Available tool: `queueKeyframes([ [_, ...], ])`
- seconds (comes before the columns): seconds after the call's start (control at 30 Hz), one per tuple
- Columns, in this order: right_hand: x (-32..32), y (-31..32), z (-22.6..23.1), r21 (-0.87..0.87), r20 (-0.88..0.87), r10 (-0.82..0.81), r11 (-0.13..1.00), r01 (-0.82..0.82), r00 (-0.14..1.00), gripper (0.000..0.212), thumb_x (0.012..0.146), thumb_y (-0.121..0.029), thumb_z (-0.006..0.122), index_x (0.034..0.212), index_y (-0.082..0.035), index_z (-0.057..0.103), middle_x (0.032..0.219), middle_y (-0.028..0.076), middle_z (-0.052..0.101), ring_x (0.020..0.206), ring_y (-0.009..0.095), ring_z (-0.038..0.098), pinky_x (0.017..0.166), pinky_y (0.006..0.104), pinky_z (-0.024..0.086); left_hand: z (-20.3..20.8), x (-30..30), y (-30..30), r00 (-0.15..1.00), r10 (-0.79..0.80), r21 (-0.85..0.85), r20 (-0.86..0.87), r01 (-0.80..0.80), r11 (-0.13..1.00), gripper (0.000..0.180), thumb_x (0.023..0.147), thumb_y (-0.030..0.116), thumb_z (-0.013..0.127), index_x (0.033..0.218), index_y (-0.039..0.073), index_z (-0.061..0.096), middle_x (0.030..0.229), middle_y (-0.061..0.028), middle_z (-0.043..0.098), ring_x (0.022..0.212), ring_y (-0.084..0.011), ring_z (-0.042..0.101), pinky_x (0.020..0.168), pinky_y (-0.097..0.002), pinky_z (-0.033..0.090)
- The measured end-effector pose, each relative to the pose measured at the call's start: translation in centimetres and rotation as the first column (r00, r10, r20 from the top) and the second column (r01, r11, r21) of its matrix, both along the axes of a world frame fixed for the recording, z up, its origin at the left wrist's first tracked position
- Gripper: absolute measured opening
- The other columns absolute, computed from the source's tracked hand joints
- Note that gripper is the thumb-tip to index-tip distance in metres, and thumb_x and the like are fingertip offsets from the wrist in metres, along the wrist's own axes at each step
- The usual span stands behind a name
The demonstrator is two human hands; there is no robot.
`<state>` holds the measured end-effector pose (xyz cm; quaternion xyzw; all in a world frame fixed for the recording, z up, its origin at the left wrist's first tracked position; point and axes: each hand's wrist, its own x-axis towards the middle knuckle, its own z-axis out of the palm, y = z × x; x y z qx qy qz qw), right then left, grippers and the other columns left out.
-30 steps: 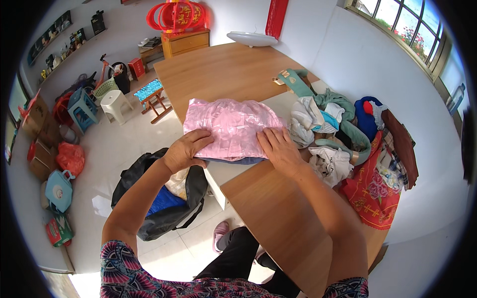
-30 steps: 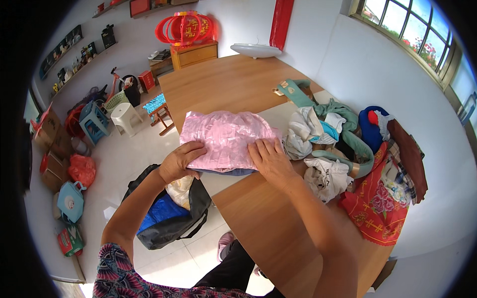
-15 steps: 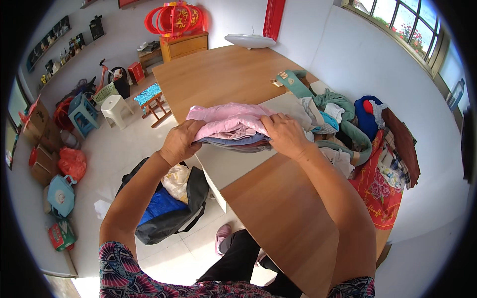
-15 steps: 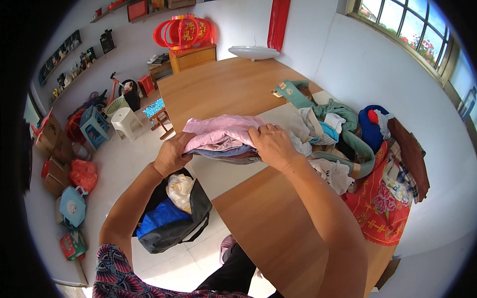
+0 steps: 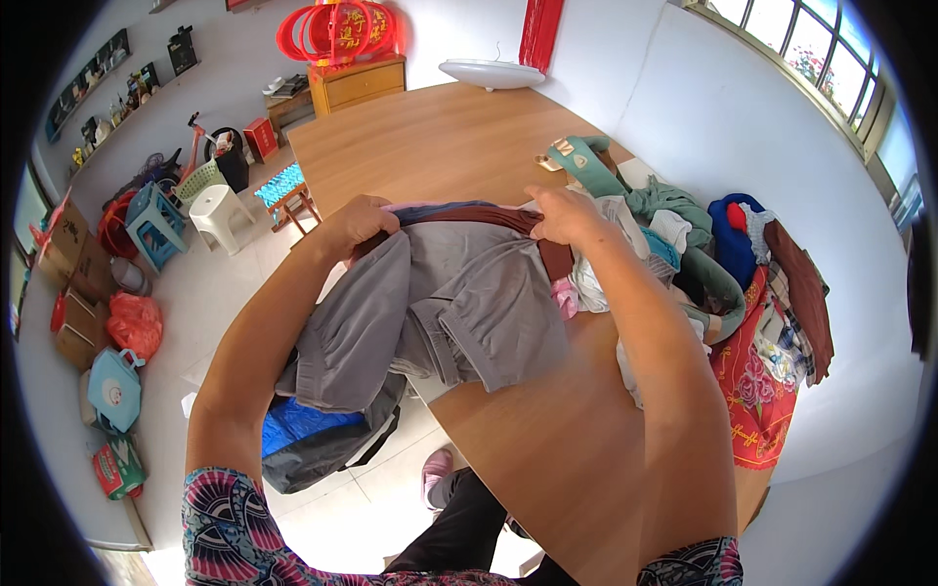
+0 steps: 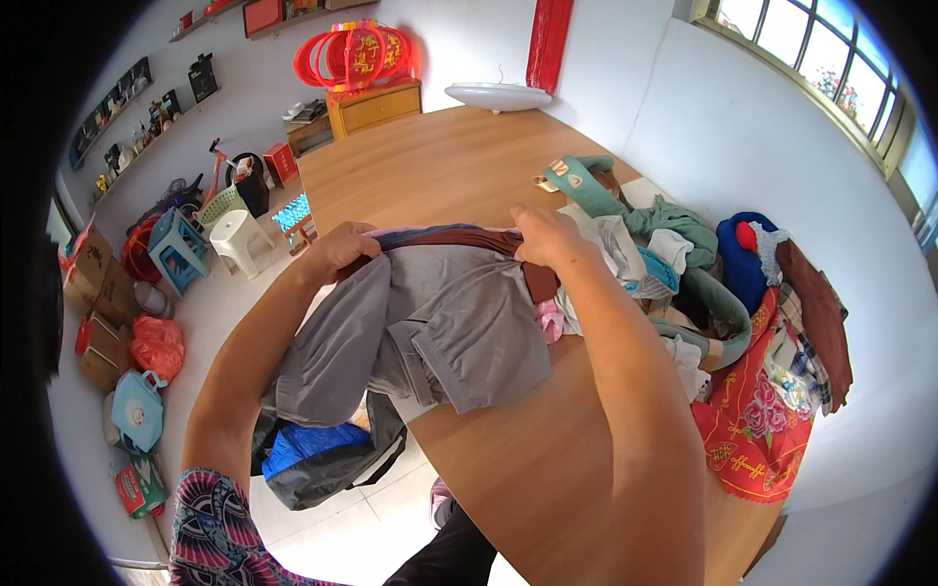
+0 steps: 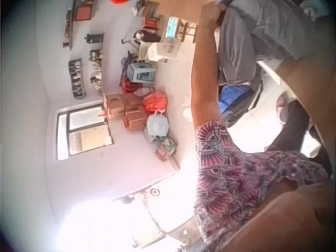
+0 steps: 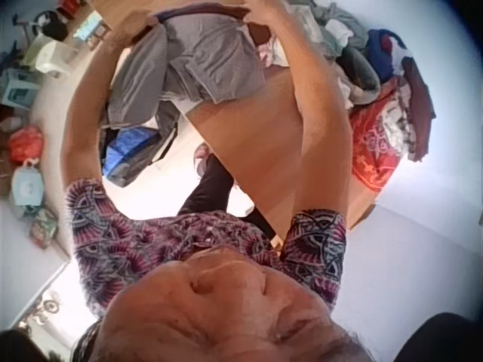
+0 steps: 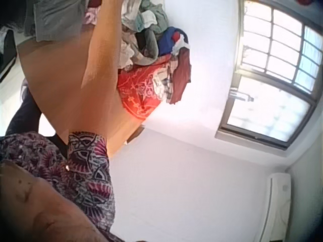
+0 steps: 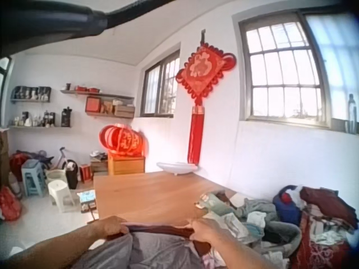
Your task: The person folds several pieces of clothing on a wooden table. They handle pink shorts, a pink shirt, a grey garment, and a white t-shirt, smoothing and folding each item before stacking them. The person works methodically, ensuring each piece is neatly arranged before moving to the next.
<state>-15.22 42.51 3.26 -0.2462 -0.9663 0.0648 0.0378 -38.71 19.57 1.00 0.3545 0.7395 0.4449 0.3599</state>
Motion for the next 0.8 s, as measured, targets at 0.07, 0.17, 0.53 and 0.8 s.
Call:
queueKeyframes([
  [0.07, -1.5, 0.3, -4.6, 0.091, -0.056, -0.103, 0.99, 0.108, 0.993, 0.041, 0.086, -0.013, 0.065, 0.126, -0.004, 0.059, 0.117, 0.02, 0.065, 0.108, 0.034, 0.062, 0.09, 0.0433, 0.051, -4.9, -3.9, 0.8, 0.947, 0.116, -0.083, -0.3, -0.147, 0.986, 0.029, 0.073, 0.016, 0.064, 0.092, -0.003, 0.071, 0.077, -0.0101, 0.068, 0.067, -0.02, 0.063, 0.061, -0.0328, 0.051],
  [0.17, -0.3, 0.0, -6.4, -0.073, -0.226, -0.174, 0.984, 0.161, 0.958, 0.035, 0.091, -0.012, 0.058, 0.125, -0.003, 0.058, 0.112, 0.021, 0.064, 0.108, 0.037, 0.06, 0.089, 0.0459, 0.051, -8.1, -5.0, 1.3, 0.934, 0.193, -0.016, -0.301, -0.207, 0.978, 0.028, 0.073, 0.02, 0.064, 0.087, -0.003, 0.072, 0.072, -0.009, 0.067, 0.066, -0.0192, 0.062, 0.06, -0.0324, 0.05],
  [0.53, 6.8, -13.3, -3.4, 0.277, -0.582, 0.508, 0.858, -0.432, 0.635, 0.046, 0.079, -0.01, 0.074, 0.12, 0.001, 0.058, 0.114, 0.014, 0.057, 0.1, 0.031, 0.058, 0.083, 0.0405, 0.051, -7.5, 0.8, -5.3, 0.859, 0.512, 0.473, -0.011, -0.447, 0.759, 0.047, 0.097, 0.04, 0.058, 0.123, 0.0, 0.058, 0.109, -0.0079, 0.063, 0.102, -0.0159, 0.057, 0.085, -0.0318, 0.047],
  [0.8, 3.6, -19.2, -5.4, 0.176, -0.515, 0.366, 0.93, -0.322, 0.775, 0.056, 0.07, -0.029, 0.082, 0.112, -0.003, 0.056, 0.105, 0.013, 0.054, 0.094, 0.031, 0.054, 0.078, 0.0397, 0.048, -17.2, 9.3, -13.9, 0.869, 0.371, 0.475, 0.328, -0.491, 0.73, 0.077, 0.097, 0.055, 0.052, 0.148, 0.0, 0.032, 0.145, -0.0182, 0.043, 0.133, -0.0261, 0.042, 0.109, -0.0383, 0.033],
])
